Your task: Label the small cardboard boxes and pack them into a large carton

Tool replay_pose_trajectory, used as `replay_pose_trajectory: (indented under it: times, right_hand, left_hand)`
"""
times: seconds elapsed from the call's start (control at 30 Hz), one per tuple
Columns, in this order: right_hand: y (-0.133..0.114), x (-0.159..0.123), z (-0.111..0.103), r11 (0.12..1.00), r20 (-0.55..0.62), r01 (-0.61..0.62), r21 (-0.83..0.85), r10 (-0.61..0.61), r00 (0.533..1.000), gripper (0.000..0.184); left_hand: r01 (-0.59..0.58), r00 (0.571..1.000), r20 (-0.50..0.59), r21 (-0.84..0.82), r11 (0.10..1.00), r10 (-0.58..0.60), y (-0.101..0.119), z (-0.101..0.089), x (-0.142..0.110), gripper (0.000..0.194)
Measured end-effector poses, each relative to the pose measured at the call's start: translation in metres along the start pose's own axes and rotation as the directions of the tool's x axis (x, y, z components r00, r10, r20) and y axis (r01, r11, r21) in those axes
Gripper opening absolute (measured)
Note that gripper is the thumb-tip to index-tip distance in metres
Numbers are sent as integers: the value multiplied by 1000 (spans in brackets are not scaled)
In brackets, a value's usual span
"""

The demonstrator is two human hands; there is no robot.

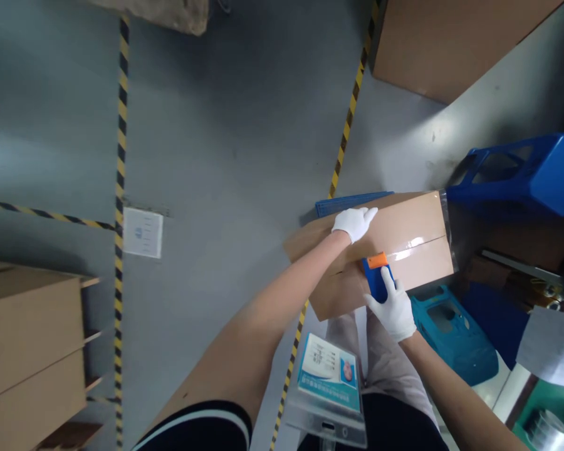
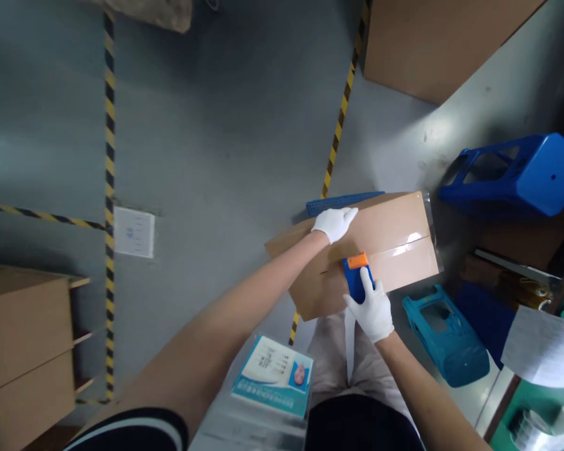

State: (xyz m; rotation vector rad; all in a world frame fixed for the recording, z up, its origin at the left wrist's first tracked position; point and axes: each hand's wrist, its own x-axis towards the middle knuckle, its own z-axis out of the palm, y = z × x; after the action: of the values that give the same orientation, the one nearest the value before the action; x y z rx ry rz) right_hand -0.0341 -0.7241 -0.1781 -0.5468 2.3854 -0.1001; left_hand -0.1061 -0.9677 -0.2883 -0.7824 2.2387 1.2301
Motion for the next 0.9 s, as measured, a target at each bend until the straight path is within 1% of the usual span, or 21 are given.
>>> replay_pose_trajectory:
  times: [0.03, 0.1, 0.17, 0.2, 0.23, 0.27, 0.3, 0.33, 0.37, 0.4, 0.47, 0.5, 0.57, 0.63, 0.7, 0.77, 0.83, 0.87, 0.9]
  right_hand:
    - [15, -21, 5, 1000, -1, -1, -24, 1, 1000, 79]
    - [50, -73, 14, 998, 19, 1, -67, 0, 1000, 76]
    - [84, -126, 20, 994, 56, 3, -105, 3, 998, 72]
    - [97, -148, 23, 992, 72, 0, -125, 9, 997, 71]
    - [107, -165, 25, 990, 84, -6, -143, 19, 996, 69]
    - [114, -175, 27, 987, 95, -17, -157, 32, 995, 69]
    - [116, -178, 29, 985, 105, -35, -167, 53, 993, 69]
    - [115, -173, 33, 983, 115, -59, -173, 79, 990, 69]
    - [111, -160, 37, 981, 129, -85, -172, 109, 986, 69]
    - [105, -142, 43, 979, 149, -115, -168, 140, 979, 70]
    - [90, -93, 56, 972, 207, -170, -163, 202, 957, 70]
    - [83, -68, 62, 968, 246, -192, -164, 229, 942, 70]
    - [71, -26, 72, 956, 332, -236, -176, 284, 900, 62]
    - [66, -2, 73, 946, 420, -268, -180, 321, 849, 53]
    - [64, 4, 63, 953, 486, -255, -164, 303, 820, 46]
    - [62, -2, 43, 969, 513, -200, -144, 245, 823, 42]
    - [52, -10, 15, 981, 514, -141, -130, 188, 837, 39]
    - [44, -15, -1, 986, 505, -113, -122, 159, 848, 38]
    - [34, -21, -16, 991, 485, -81, -108, 123, 866, 39]
  left_hand:
    - [-9, 1000, -21, 61, 998, 10, 0, 2, -1, 63]
    - [-11, 998, -66, 167, 986, 22, -2, 5, 1, 66]
    - [2, 995, -96, 205, 979, 18, -4, 7, 3, 68]
    - [1, 994, -104, 215, 977, 22, -4, 8, 4, 70]
    - [-5, 994, -110, 220, 975, 29, -5, 9, 5, 71]
    - [-13, 993, -115, 223, 975, 39, -5, 10, 6, 72]
    - [-19, 992, -118, 225, 974, 47, -5, 11, 7, 73]
    - [-23, 992, -119, 226, 974, 51, -6, 11, 7, 74]
    - [-24, 992, -119, 226, 974, 52, -6, 12, 8, 75]
    - [-22, 992, -117, 226, 974, 50, -6, 13, 9, 75]
    - [-19, 994, -105, 230, 973, 44, -7, 13, 11, 77]
    - [-24, 995, -91, 233, 972, 47, -8, 13, 12, 77]
    - [-39, 998, -47, 235, 971, 52, -14, 10, 12, 77]
    - [-38, 999, -1, 221, 975, 40, -24, 5, 7, 74]
    - [-3, 1000, 16, 205, 979, 0, -39, -4, -8, 70]
    - [45, 999, -39, 213, 976, -38, -58, -13, -35, 64]
    - [108, 982, -174, 221, 969, -70, -76, -19, -74, 58]
    - [148, 962, -257, 198, 969, -94, -83, -20, -97, 56]
    - [182, 936, -329, 138, 974, -128, -89, -19, -122, 57]
